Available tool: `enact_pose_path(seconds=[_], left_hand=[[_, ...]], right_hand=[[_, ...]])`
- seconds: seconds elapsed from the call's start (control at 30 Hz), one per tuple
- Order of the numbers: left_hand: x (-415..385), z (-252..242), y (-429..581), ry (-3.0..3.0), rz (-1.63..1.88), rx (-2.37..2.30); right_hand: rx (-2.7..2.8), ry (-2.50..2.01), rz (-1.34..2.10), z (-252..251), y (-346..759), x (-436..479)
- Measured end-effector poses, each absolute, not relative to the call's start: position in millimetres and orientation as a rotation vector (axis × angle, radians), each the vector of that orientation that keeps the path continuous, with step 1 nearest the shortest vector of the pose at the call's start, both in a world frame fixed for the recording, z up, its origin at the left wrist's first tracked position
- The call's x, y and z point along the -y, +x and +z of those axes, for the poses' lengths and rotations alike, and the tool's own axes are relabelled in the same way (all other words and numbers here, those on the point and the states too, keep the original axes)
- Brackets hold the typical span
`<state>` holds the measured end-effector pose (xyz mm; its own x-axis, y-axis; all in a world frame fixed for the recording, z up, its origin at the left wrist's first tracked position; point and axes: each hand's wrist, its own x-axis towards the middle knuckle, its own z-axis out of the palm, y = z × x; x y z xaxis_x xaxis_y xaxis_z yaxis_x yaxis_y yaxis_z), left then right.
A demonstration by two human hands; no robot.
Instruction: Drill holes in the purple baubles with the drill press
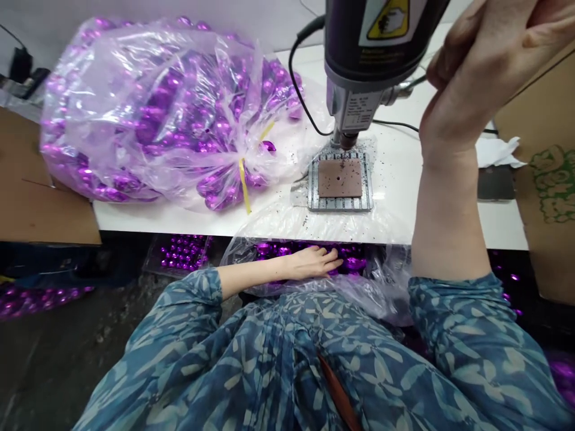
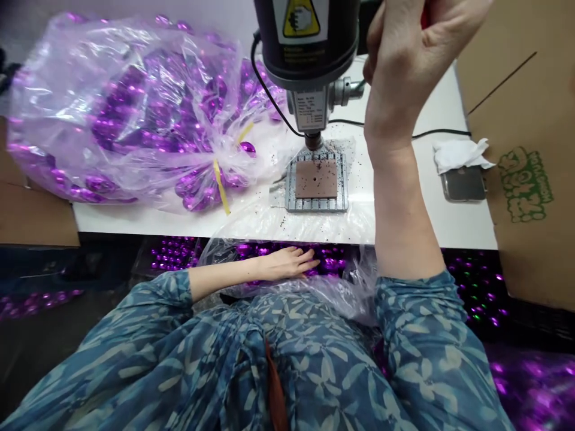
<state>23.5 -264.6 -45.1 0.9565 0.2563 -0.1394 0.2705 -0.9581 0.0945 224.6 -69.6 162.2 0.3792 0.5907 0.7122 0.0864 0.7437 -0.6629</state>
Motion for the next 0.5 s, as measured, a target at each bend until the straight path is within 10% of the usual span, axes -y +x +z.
enact_pose_path(seconds=[0.27, 0.5], left_hand=[[115, -20, -10, 2.53, 0.738, -1.182], [-14, -5, -55, 2.077, 0.242, -2.087]], right_hand=[[1.081, -0.59, 0.313, 154, 227, 69], [1.084, -0.57, 0.304, 156, 224, 75]])
